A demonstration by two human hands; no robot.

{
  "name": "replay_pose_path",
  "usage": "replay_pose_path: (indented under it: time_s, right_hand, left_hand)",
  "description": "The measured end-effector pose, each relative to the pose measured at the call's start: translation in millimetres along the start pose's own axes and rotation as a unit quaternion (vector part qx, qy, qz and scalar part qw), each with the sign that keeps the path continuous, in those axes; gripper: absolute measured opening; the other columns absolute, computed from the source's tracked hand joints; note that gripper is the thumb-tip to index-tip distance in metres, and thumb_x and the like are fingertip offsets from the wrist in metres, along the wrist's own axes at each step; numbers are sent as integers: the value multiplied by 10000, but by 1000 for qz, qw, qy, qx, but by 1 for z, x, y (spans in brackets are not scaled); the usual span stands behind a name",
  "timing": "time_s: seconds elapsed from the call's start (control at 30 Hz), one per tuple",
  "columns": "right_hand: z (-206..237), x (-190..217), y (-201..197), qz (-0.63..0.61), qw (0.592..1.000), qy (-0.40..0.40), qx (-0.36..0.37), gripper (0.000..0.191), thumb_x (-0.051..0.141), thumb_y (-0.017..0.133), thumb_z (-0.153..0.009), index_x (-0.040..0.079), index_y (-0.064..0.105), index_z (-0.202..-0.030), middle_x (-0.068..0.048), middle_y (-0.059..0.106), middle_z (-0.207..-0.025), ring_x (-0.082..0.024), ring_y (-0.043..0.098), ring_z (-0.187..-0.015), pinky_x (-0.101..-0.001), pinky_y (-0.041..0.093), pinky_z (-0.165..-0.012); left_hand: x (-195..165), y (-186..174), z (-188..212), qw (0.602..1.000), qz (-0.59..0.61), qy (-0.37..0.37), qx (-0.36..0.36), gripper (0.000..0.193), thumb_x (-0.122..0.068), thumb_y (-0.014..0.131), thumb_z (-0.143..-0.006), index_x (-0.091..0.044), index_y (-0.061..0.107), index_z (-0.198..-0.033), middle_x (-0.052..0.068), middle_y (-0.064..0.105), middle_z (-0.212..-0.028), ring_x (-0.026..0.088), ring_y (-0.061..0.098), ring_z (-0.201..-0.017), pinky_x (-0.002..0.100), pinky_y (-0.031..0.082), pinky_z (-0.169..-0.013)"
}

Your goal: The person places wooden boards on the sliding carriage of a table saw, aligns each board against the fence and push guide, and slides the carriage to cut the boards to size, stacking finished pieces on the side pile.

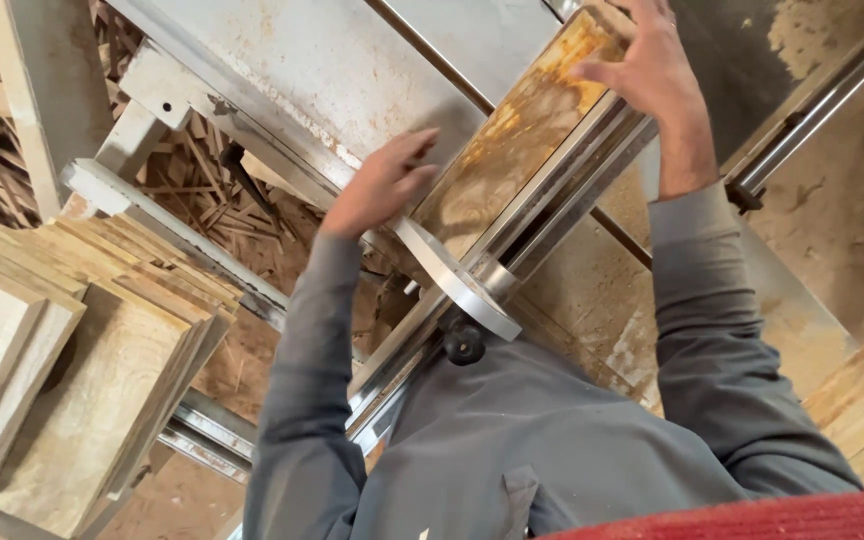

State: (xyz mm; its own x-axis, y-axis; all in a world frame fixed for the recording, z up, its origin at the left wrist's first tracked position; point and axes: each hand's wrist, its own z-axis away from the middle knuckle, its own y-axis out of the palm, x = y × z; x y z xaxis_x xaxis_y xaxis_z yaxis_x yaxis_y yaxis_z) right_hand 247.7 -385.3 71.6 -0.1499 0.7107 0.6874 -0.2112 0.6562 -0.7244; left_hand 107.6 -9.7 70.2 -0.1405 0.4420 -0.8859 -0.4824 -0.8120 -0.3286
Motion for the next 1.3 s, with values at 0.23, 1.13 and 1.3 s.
replay_pose_path:
  time_s: [0.23, 1.13, 1.3]
  right_hand:
    - [94, 27, 5, -68, 970, -52, -226, 359, 137, 762, -1013, 15, 610, -1313, -175, 559, -1486, -331, 532, -1417, -461, 450, -1166]
    - [169, 147, 86, 92, 942, -308, -93, 90, 108, 704, -958, 39, 705, -900, -85, 733, -947, -252, 707, -974, -464, 474, -1066]
    - [169, 145, 84, 86, 943, -305, -103, 82, 99, 704, -949, 36, 710, -897, -87, 731, -939, -244, 705, -965, -452, 474, -1060]
  left_hand:
    - [7, 40, -71, 977, -169, 110, 71, 762, -202, 780, -872, 18, 418, -1505, 200, 504, -1295, 338, 517, -1202, 414, 464, -1071]
    - [-14, 40, -83, 973, -194, 102, -67, 274, -291, 824, -800, -77, 720, -934, 165, 710, -889, 393, 674, -881, 508, 523, -763]
    - [-15, 41, -82, 972, -198, 106, -69, 292, -297, 825, -793, -73, 719, -948, 164, 708, -889, 391, 671, -871, 506, 520, -755]
